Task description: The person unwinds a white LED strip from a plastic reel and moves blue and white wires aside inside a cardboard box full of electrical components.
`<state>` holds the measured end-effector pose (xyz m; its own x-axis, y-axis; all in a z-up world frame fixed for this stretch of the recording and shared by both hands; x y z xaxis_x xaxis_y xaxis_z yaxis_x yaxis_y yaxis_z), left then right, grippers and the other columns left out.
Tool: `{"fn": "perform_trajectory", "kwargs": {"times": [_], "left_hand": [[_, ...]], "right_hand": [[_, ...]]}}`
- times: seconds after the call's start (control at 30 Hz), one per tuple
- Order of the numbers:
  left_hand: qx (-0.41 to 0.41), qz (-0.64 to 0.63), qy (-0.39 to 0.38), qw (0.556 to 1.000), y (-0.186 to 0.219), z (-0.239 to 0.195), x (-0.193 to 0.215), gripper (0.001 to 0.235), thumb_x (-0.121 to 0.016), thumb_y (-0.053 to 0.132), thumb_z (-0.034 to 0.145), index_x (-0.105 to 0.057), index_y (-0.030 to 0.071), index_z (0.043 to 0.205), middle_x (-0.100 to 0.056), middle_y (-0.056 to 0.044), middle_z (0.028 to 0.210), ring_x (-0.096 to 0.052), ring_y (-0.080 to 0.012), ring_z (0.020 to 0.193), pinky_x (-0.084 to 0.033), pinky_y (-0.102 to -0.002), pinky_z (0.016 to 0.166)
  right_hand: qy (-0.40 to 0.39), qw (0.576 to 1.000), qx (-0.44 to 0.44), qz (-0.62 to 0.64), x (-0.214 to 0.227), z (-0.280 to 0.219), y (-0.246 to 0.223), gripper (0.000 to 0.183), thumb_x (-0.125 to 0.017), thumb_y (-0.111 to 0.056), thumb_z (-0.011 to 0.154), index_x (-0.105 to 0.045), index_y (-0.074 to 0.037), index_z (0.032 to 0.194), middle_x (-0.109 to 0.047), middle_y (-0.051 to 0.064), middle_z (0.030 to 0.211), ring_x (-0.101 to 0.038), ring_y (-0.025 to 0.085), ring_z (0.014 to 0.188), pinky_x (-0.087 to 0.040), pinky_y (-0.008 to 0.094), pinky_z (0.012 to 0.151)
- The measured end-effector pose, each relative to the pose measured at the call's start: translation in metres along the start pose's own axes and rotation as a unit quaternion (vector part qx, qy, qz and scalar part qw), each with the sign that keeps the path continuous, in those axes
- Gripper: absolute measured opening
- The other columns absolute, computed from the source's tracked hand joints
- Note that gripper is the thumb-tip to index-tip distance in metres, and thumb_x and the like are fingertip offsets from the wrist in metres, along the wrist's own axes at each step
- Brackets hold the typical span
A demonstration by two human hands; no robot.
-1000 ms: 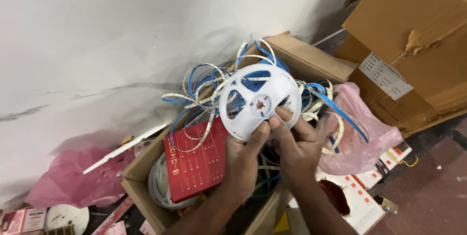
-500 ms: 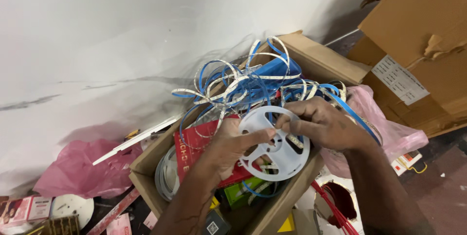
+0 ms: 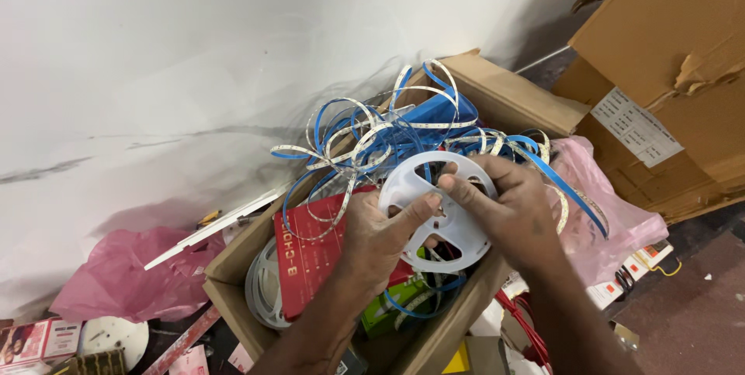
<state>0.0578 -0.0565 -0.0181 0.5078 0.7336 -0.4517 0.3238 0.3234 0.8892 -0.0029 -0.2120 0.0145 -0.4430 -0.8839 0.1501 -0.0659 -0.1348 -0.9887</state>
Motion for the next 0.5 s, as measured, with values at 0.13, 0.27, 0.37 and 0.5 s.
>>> {"fn": "perform_trajectory", "kwargs": {"times": [0.13,0.27,0.37,0.5], "left_hand": [[0.003,-0.002,0.021,1.0,0.0,0.0,0.002,0.029,-0.079,0.016,0.086,-0.074,-0.007,0.103,-0.077,-0.012,0.085,-0.072,-0.0134,0.065,-0.061,-0.026,0.054],[-0.027,-0.029,0.04,0.998,0.009,0.0,0.006,0.027,-0.079,0.017,0.087,-0.074,-0.006,0.101,-0.076,-0.011,0.084,-0.07,-0.0129,0.062,-0.059,-0.026,0.054],[-0.035,-0.045,0.039,0.998,0.012,-0.001,0.007,0.026,-0.079,0.017,0.088,-0.074,-0.006,0.1,-0.076,-0.011,0.084,-0.068,-0.0124,0.061,-0.057,-0.025,0.054],[-0.021,-0.049,0.044,0.998,0.01,-0.003,0.007,0.028,-0.079,0.018,0.087,-0.073,-0.005,0.102,-0.076,-0.01,0.084,-0.067,-0.0124,0.06,-0.056,-0.025,0.053]], "right_hand": [[0.054,0.991,0.087,0.082,0.006,-0.008,0.0,0.034,-0.077,-0.015,0.094,-0.062,0.007,0.115,-0.071,0.008,0.095,-0.066,0.012,0.083,-0.055,0.027,0.074],[-0.01,0.971,0.068,0.229,0.009,-0.01,0.009,0.038,-0.061,-0.017,0.103,-0.058,0.008,0.131,-0.07,0.016,0.114,-0.067,0.02,0.101,-0.054,0.033,0.089],[-0.095,0.953,0.076,0.276,0.005,-0.016,0.005,0.049,-0.051,-0.006,0.094,-0.052,0.007,0.141,-0.065,0.021,0.131,-0.065,0.025,0.118,-0.051,0.037,0.102],[-0.157,0.942,0.122,0.272,0.004,-0.023,-0.004,0.067,-0.047,0.008,0.078,-0.047,0.008,0.145,-0.059,0.023,0.142,-0.059,0.028,0.131,-0.046,0.039,0.112]]}}
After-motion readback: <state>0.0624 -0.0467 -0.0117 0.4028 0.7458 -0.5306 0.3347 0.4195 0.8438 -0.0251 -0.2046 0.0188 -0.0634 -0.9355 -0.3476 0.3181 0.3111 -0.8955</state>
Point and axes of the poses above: each hand's wrist, its own z-axis towards the middle knuckle, its own x-axis out of the back of the hand, y = z × x, the point moved 8 cm from there along z, towards the middle knuckle
